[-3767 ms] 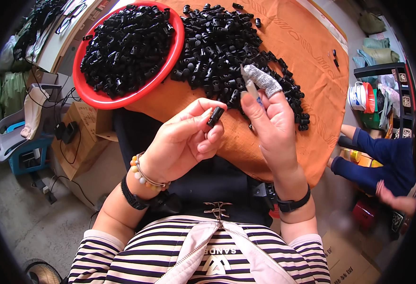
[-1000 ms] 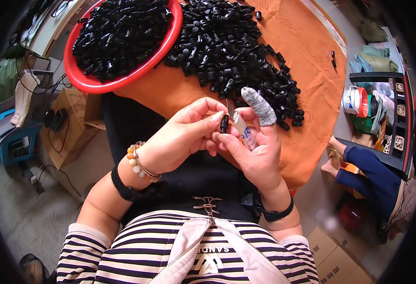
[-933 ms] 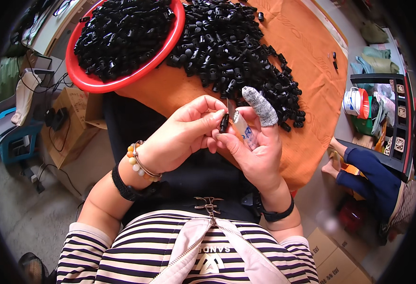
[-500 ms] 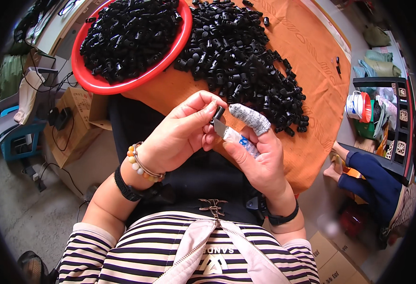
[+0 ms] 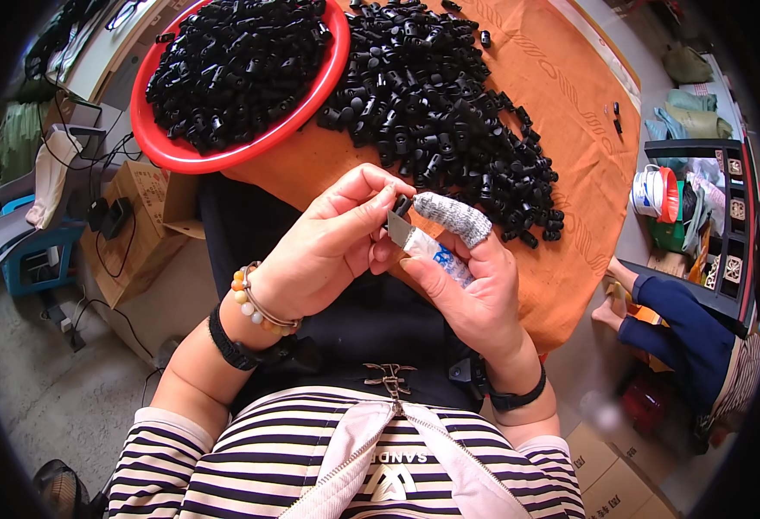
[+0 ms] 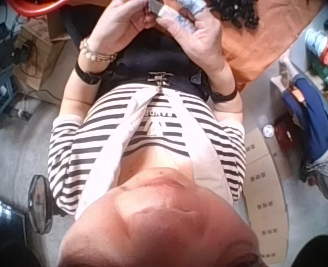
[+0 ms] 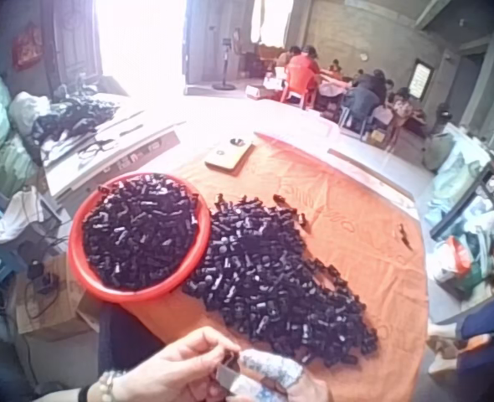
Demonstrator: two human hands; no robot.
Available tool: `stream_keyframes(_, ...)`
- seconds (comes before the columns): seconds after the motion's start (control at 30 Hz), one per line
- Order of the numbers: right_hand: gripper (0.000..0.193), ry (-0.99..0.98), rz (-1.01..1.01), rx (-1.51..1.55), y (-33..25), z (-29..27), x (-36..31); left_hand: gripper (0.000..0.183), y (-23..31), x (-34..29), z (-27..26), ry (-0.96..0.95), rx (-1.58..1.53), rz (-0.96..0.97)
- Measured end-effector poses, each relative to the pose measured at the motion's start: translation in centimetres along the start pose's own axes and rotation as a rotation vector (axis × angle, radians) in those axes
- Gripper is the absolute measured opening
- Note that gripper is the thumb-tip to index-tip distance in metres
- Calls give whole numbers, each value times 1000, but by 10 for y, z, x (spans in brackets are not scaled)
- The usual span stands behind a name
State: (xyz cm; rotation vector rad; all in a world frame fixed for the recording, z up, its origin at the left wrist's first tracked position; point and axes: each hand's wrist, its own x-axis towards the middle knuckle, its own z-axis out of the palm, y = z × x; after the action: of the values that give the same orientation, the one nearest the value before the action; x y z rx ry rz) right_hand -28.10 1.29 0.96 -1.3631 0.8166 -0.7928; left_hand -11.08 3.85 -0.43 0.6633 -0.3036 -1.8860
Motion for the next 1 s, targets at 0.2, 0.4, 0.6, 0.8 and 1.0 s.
stream_keyframes(0.2,40,26,-45,-37,3,1,0,15,-2,1,0,14,-5,16)
stream_keyframes(0.4,39,8,-54,-98,3,0,1,14,-2,1,0,23,-2,40)
stream_keyframes(0.6,37,-4,-50,-98,4,0,1,14,-1,0,2,49,23,61)
stream_keyframes(0.8,37,11,-47,-67,5,2,0,14,0,0,5,50,8,60)
stream_keyframes(1.0,36,-17,-92,-183,2,-5,3,15,-1,0,-1,8,-33,41)
